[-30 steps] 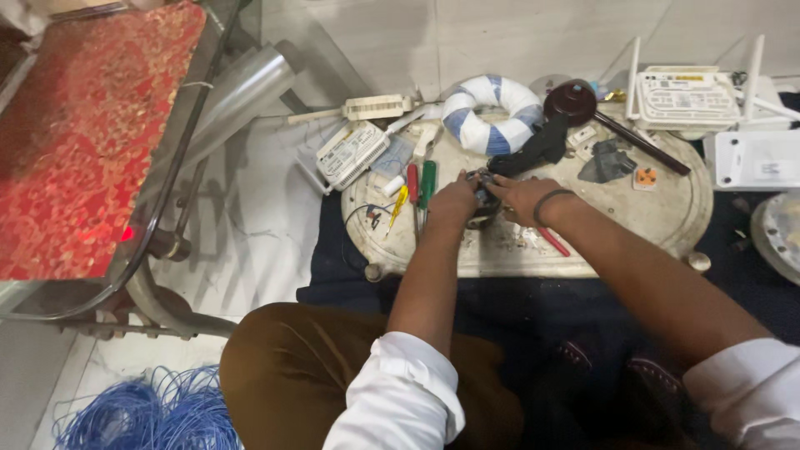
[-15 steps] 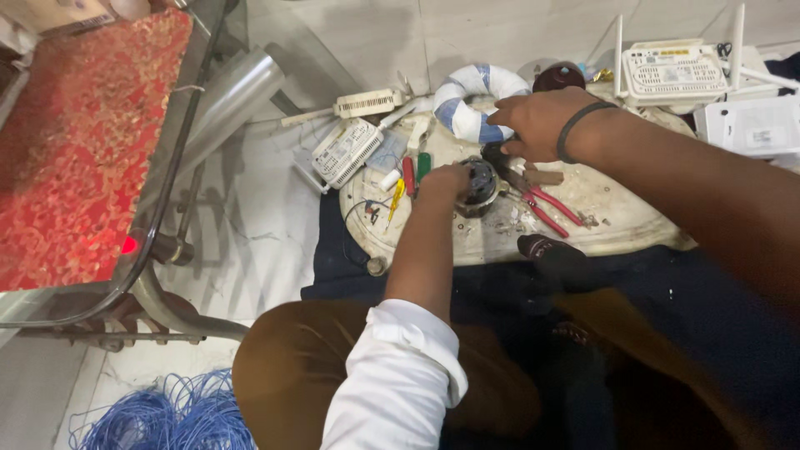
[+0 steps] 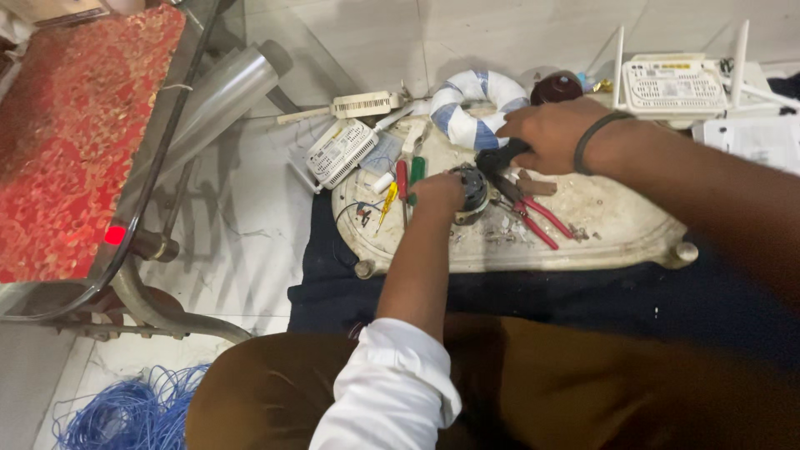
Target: The person sits on the floor and assembles a small electrical device, likely a ceiling fan motor. They connect wires, attach a black plastic cover, and use a screwdriver to secure components. The person also wipes the device with a cloth and handles a metal base plate.
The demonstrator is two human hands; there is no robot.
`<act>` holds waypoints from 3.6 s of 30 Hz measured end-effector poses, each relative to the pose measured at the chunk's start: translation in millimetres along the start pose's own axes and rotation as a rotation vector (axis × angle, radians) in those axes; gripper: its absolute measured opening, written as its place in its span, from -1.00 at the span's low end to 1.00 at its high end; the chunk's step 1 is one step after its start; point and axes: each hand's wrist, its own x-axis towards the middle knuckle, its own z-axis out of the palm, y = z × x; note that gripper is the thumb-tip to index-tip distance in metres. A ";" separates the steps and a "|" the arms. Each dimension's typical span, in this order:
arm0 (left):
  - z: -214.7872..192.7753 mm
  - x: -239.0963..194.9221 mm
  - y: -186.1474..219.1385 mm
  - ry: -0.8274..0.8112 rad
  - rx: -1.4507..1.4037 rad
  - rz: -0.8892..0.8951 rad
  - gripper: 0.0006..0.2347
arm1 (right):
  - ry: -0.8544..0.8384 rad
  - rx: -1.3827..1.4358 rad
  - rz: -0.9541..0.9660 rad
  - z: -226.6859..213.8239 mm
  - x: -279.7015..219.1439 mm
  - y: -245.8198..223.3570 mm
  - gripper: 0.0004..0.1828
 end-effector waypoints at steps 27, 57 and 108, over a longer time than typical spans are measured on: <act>23.1 -19.1 -21.9 0.268 0.042 0.238 -0.45 | 0.386 0.711 0.049 202.8 76.9 -35.8 -0.04; 49.4 -23.3 -28.3 0.710 -0.860 0.474 -0.71 | 0.703 1.056 0.025 245.0 93.0 -53.4 0.08; 102.2 36.8 -60.2 0.207 -1.641 0.084 -0.61 | 0.621 1.243 0.100 261.7 108.8 -46.4 0.09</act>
